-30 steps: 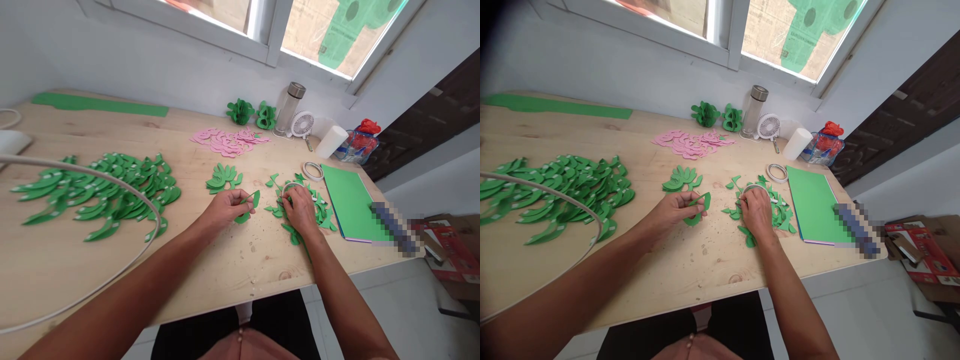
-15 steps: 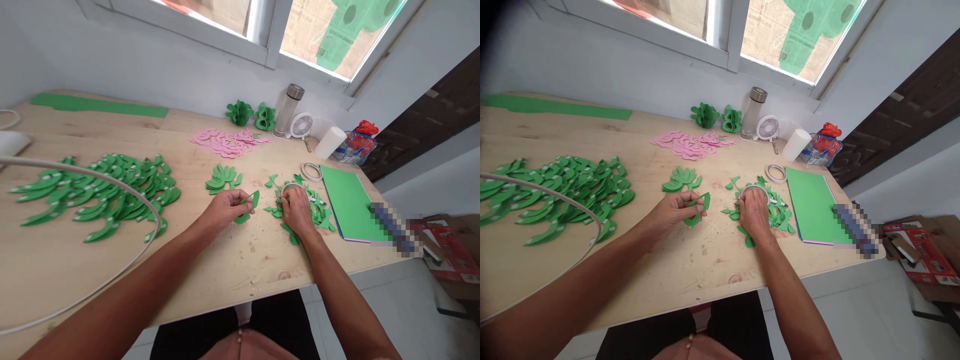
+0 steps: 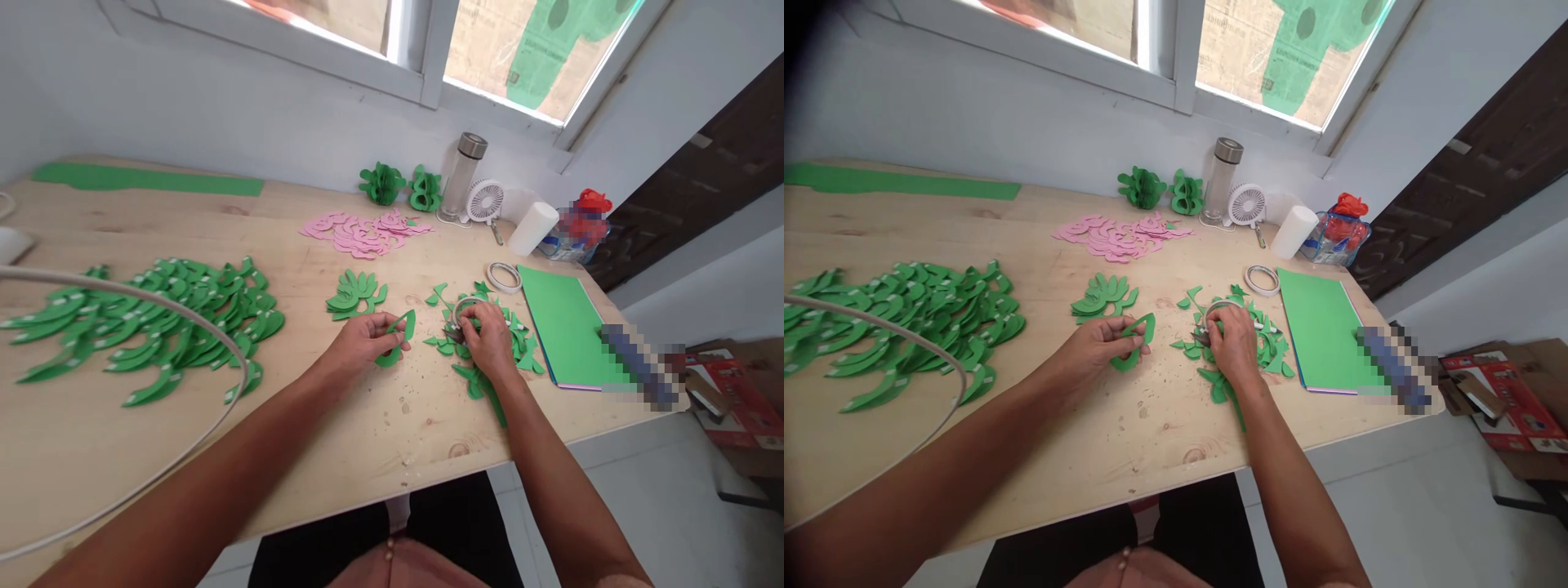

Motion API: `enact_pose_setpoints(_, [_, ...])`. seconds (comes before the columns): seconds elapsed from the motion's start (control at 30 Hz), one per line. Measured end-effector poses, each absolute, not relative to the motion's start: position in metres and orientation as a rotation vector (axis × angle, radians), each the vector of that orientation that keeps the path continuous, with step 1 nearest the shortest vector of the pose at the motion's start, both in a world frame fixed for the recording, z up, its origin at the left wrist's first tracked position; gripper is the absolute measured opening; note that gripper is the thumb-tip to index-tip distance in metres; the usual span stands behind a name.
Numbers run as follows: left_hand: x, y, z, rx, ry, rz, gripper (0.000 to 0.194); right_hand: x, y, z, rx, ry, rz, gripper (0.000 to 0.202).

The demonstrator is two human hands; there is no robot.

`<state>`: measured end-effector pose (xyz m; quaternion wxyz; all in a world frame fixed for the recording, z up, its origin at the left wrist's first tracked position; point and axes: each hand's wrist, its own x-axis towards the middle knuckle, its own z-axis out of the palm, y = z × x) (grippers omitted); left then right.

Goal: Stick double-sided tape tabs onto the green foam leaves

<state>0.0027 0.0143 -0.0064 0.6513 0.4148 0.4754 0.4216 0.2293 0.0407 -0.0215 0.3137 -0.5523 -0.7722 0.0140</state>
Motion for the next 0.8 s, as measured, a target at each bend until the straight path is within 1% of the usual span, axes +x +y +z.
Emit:
enact_pose_setpoints(0.1, [0.007,0.018,-0.004,0.89,1.069,0.914,0.029,0.23,0.039,-0.016,-1.466,-2.04,0.103,0.009])
enact_pose_setpoints(0.27, [0.017,0.033,0.005,0.848,1.054,0.889,0.028,0.23,0.038,0.0,-1.474,-2.118,0.216,0.009])
enact_pose_setpoints(0.4, [0.034,0.05,0.0,0.899,1.073,0.932,0.019,0.229,0.04,0.007,-1.492,-2.199,0.234,0.011])
enact_pose_setpoints(0.5, [0.048,0.06,-0.007,1.01,1.157,0.964,0.013,0.231,0.042,0.004,-1.463,-2.235,0.232,0.013])
enact_pose_setpoints(0.8, [0.072,0.077,-0.022,1.135,1.203,0.95,0.018,0.237,0.044,-0.009,-1.378,-2.257,0.178,0.012])
